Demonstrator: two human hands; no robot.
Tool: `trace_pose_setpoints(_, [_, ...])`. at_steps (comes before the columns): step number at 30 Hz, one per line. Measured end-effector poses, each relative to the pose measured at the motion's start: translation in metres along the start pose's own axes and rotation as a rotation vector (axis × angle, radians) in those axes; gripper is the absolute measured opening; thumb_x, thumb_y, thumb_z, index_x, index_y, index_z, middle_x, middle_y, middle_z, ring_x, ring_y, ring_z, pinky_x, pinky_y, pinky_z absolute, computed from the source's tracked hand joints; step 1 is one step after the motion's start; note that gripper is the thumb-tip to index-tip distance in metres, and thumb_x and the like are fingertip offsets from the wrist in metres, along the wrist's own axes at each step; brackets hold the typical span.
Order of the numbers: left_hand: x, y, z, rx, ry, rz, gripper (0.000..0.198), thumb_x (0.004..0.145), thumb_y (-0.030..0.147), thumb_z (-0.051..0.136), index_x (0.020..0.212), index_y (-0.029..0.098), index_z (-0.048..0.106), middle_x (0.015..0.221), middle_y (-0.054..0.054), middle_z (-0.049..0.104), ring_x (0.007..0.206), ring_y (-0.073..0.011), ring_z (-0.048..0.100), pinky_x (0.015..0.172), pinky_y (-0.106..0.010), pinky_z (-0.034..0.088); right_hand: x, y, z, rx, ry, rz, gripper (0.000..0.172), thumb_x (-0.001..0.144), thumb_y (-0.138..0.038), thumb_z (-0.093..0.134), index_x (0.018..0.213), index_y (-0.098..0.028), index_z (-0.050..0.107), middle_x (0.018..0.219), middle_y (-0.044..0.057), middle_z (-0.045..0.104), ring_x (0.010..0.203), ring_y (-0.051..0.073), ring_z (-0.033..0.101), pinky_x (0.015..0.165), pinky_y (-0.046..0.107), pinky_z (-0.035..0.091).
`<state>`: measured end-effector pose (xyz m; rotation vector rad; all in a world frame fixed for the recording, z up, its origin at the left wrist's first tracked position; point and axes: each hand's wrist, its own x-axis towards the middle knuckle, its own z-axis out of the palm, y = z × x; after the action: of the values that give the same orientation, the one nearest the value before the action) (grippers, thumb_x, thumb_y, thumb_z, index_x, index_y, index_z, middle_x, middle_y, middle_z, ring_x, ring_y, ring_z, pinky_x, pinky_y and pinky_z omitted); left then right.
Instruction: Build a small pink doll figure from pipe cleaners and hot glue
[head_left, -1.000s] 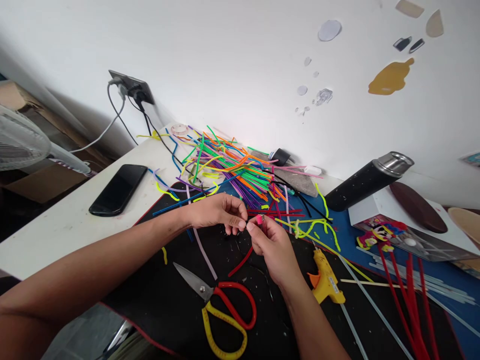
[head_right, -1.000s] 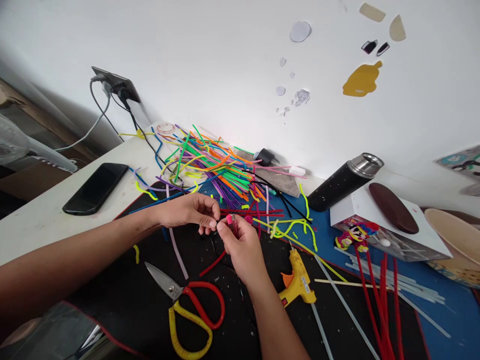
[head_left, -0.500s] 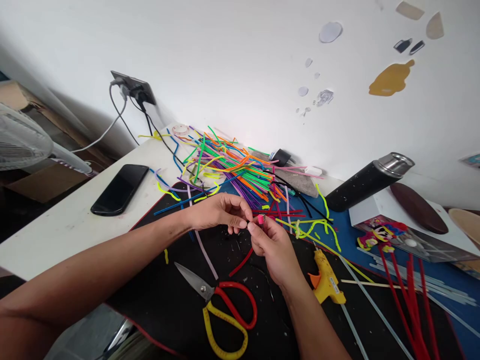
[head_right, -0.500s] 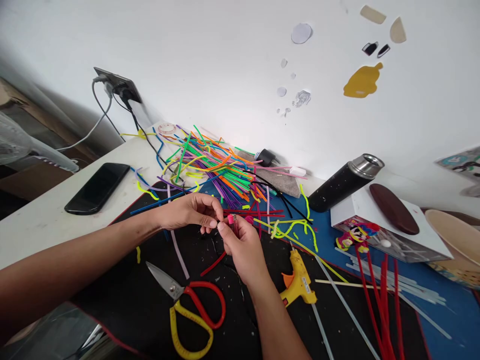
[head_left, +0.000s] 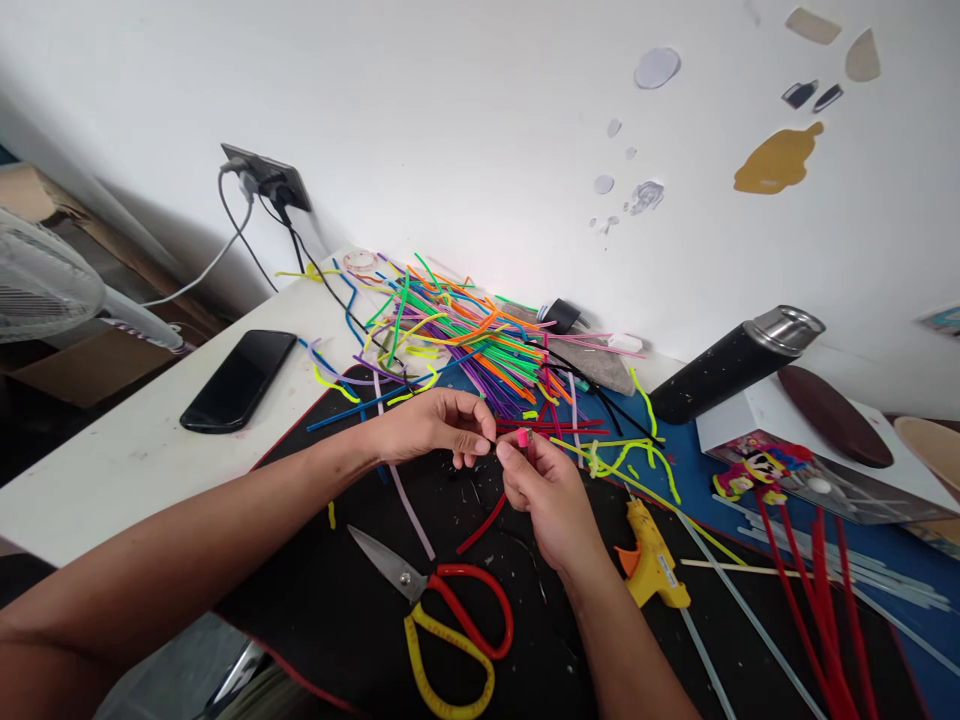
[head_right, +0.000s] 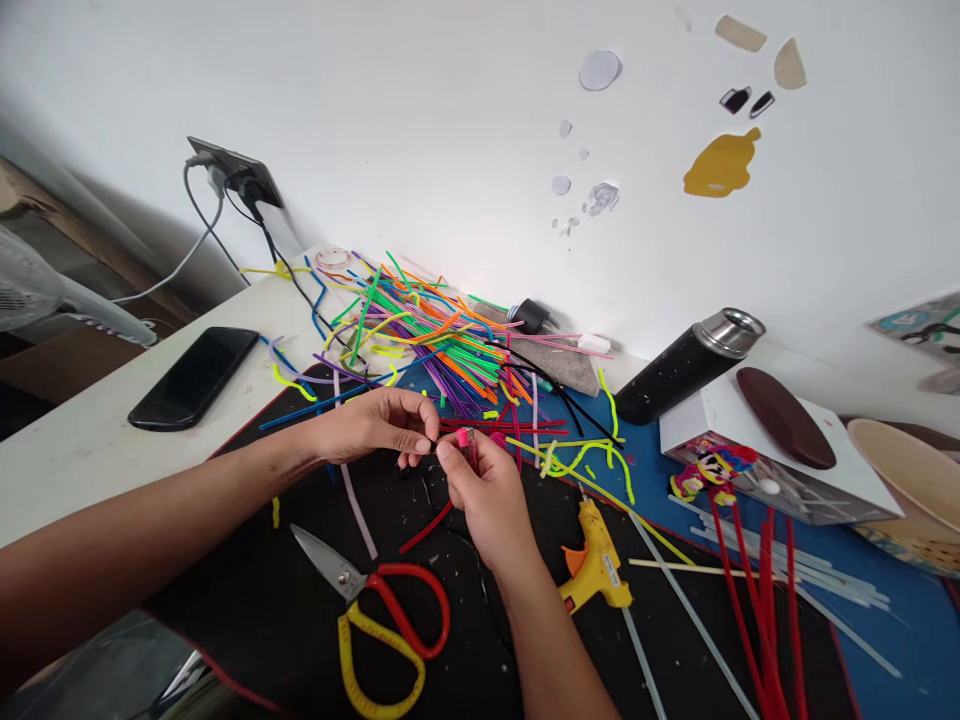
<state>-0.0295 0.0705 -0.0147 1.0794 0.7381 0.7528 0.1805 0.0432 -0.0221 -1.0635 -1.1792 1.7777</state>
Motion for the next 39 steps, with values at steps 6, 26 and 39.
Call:
trace_pose_setpoints(6, [-0.0002,0.0006,-0.0012,-0.022,0.014,0.006,0.034,0.076,0.037,0.094,0.085,0.013,0.072,0.066,0.0,0.068,0.057,-0.0104,0.065,0.053,-0.018,0.052,-0.0009,-0.0012,-0.0009,-0.037,0.018,-0.027,0.039,0.089,-0.056,0.078,0.096,-0.019,0.068,0.057,-0.011,0.033,0.049,0.008,0.024,0.046,0.024,0.02])
trace_pose_setpoints(26, [-0.0012,-0.0059,0.0016,-0.035,0.026,0.033,0.032,0.077,0.035,0.094,0.088,0.012,0.076,0.067,-0.001,0.07,0.059,-0.0107,0.066,0.053,-0.018,0.054,-0.0022,0.0008,-0.0014,-0.079,-0.005,-0.033,0.038,0.09,-0.055,0.076,0.089,-0.02,0.063,0.059,-0.011,0.034,0.05,0.009,0.024,0.048,0.026,0.019])
trace_pose_setpoints(39, [-0.0028,-0.0061,-0.0004,-0.114,0.142,0.045,0.034,0.069,0.034,0.099,0.08,0.011,0.077,0.066,-0.002,0.071,0.054,-0.0095,0.064,0.05,-0.017,0.051,-0.0013,-0.0016,-0.0013,-0.041,0.021,-0.028,0.037,0.089,-0.054,0.078,0.091,-0.019,0.066,0.061,-0.011,0.032,0.049,0.007,0.023,0.045,0.024,0.018])
